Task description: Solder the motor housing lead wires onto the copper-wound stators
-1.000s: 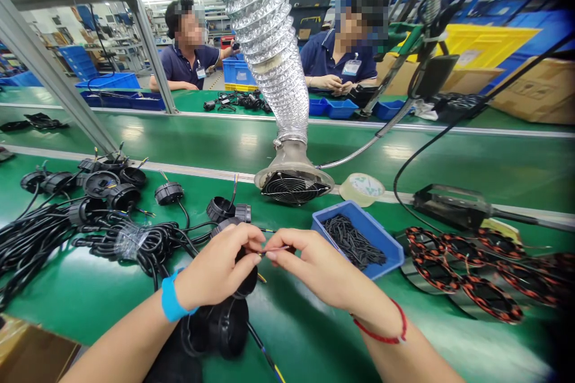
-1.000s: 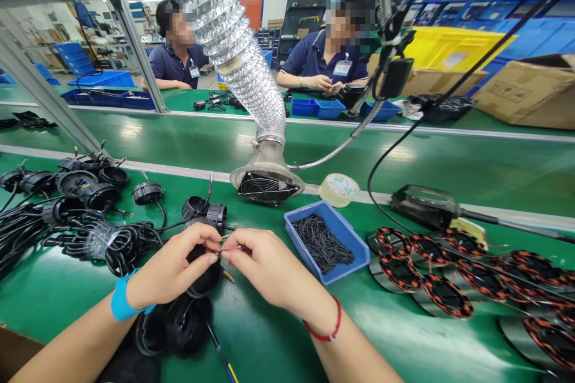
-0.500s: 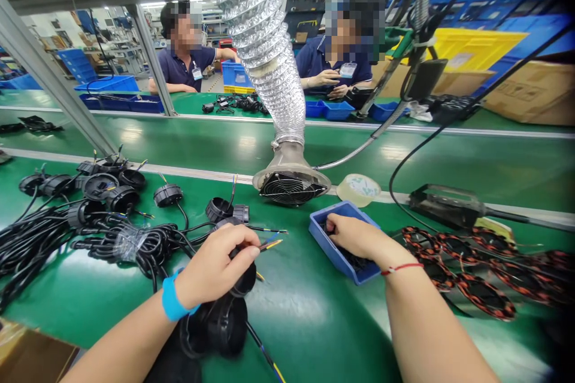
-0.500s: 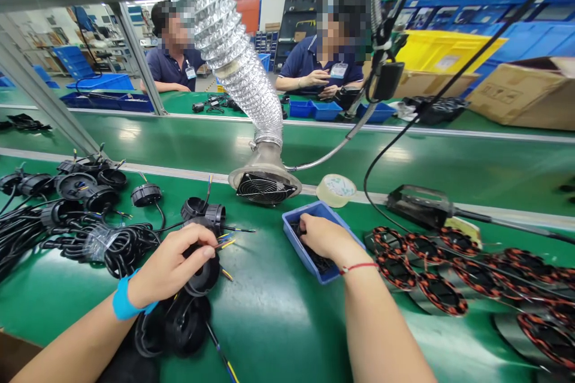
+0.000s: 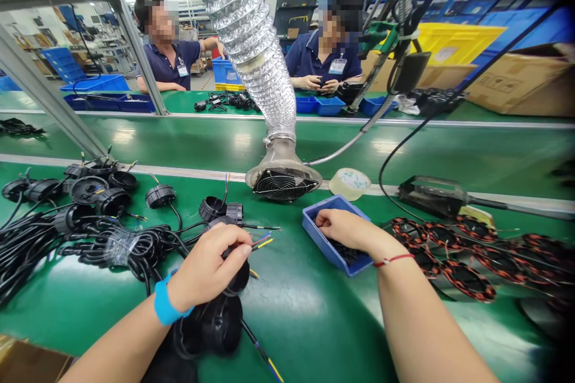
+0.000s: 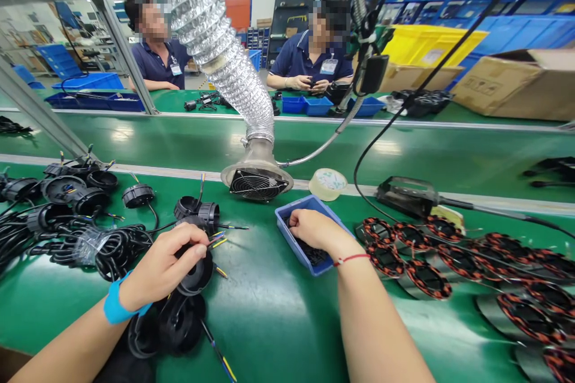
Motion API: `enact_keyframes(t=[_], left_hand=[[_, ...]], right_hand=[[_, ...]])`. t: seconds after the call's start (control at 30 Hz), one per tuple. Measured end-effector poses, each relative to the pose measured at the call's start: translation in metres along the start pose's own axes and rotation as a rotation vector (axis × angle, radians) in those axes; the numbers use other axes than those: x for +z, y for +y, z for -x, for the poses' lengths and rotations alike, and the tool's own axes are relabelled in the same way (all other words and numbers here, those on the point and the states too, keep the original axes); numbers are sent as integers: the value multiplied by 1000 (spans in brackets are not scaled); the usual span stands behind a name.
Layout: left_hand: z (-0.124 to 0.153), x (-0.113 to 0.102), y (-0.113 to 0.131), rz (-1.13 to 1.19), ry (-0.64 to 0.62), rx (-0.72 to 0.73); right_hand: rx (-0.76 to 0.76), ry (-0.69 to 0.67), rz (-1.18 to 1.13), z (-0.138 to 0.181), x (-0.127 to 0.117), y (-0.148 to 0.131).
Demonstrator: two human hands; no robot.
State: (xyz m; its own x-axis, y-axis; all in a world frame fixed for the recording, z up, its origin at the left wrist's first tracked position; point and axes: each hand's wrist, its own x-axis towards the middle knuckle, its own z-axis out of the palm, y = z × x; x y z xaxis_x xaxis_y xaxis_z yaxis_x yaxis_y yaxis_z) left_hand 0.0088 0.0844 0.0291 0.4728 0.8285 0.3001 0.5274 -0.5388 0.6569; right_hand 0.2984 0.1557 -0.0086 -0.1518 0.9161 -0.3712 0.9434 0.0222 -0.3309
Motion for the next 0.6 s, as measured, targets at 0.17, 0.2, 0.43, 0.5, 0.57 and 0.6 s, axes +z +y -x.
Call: enact_keyframes(t=[0.17,0.2,0.43,0.5,0.57,0.6], left_hand=[[1,0,0,-3,-3,6],[1,1,0,-4,-4,3],[1,2,-1,4,2,11],[1,2,0,3,4,13],[1,2,0,4,9,17],[1,2,0,5,10,20]], right_hand=[[-52,34,-25,-1,-2,7],[-61,44,-39,0,-5,10],[-124,157,-209,11,-26,19],[-193,198,-441,16,-26,6],[-300,194,-764,24,-22,-16],[-358,174,-912,28,-19,-29]])
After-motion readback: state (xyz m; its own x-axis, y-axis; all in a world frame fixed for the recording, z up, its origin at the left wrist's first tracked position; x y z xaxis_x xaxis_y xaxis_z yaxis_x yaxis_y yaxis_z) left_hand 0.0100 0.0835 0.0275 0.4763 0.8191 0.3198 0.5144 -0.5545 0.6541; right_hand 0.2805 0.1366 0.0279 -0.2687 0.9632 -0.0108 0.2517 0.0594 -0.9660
